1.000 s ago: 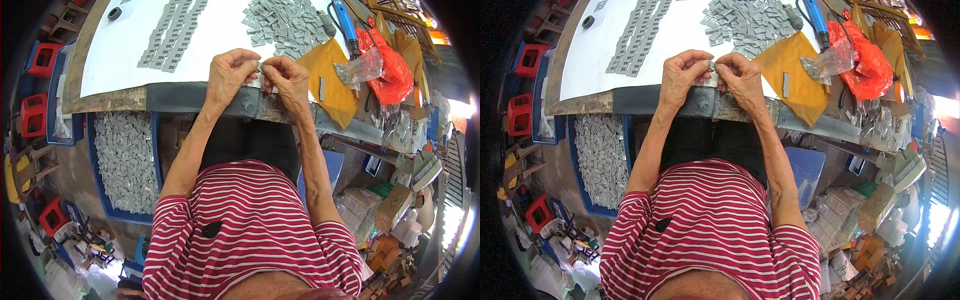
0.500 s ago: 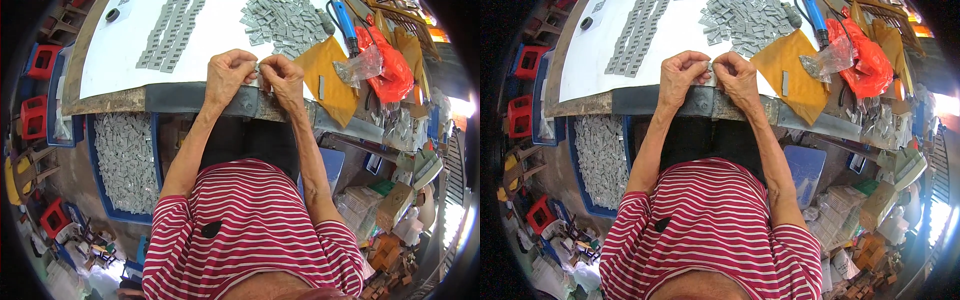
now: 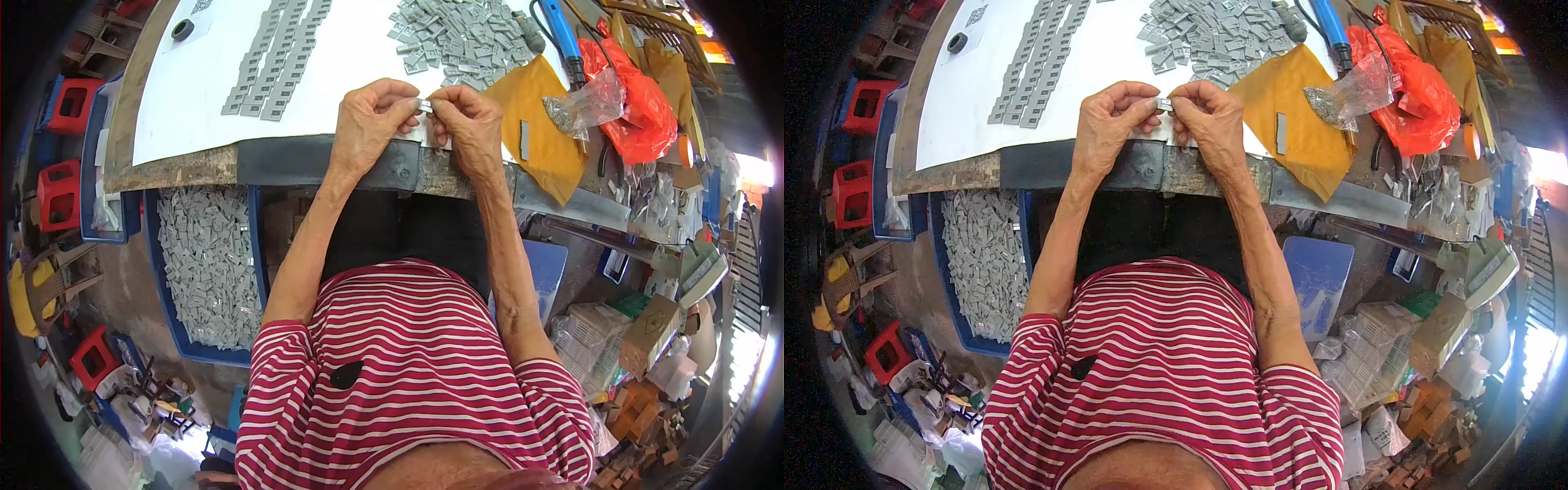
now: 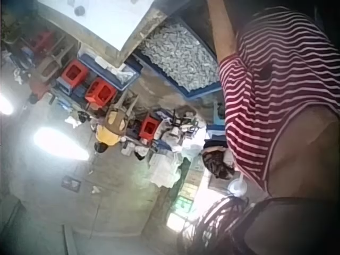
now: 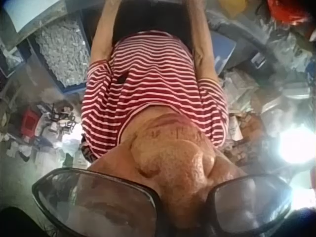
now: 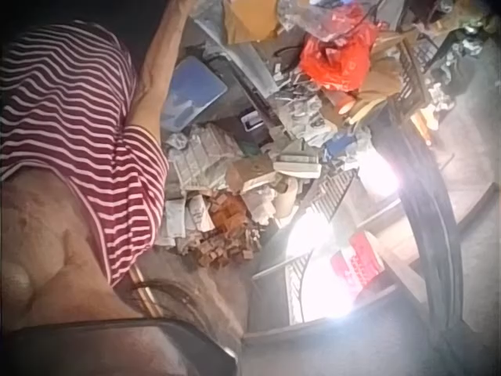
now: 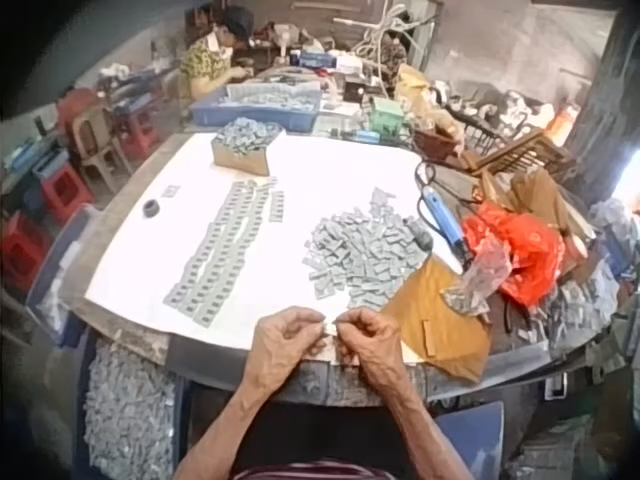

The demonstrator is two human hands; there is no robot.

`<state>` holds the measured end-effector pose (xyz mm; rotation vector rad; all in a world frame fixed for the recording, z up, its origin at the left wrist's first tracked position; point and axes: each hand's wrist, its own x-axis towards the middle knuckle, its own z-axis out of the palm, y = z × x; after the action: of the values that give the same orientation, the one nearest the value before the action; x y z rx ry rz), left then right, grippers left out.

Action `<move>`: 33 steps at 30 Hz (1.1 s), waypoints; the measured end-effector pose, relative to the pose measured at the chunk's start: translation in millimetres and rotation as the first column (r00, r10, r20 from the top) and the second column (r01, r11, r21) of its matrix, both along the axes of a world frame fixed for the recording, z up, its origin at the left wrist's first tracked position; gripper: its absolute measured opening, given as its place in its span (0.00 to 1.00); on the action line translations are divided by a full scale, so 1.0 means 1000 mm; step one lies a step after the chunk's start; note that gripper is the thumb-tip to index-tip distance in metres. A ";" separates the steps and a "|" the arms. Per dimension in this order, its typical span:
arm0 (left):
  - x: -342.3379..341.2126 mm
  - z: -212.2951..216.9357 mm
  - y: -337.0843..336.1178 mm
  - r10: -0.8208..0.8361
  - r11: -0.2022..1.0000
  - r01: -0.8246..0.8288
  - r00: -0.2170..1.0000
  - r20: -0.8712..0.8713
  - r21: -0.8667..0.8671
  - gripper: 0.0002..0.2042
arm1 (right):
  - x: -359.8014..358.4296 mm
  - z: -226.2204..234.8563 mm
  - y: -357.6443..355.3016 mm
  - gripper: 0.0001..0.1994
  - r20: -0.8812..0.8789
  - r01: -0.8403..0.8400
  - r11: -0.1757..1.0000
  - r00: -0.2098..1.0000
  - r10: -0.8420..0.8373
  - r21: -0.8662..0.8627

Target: Sorting and arranging small rectangular grey components on a white template sheet on a workbench.

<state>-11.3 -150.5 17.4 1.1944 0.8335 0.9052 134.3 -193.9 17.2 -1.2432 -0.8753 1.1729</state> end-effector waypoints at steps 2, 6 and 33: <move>-0.002 0.003 -0.002 -0.005 1.000 0.005 1.000 -0.017 0.019 0.08 | -0.001 0.003 0.000 0.05 0.046 0.011 1.000 0.999 -0.011 0.010; -0.002 0.004 0.001 0.033 0.925 0.098 0.942 -0.335 0.366 0.09 | 0.001 0.008 0.001 0.05 0.097 0.016 1.000 0.995 -0.016 0.001; 0.009 -0.020 0.132 0.581 0.581 0.083 0.654 -0.484 0.810 0.06 | -0.005 -0.019 -0.004 0.04 0.463 -0.034 0.986 0.885 -0.046 0.162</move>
<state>-2.3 -18.8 -2.6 2.3743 1.3556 1.1176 129.2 -197.4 -1.3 -1.4116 -1.2960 0.7805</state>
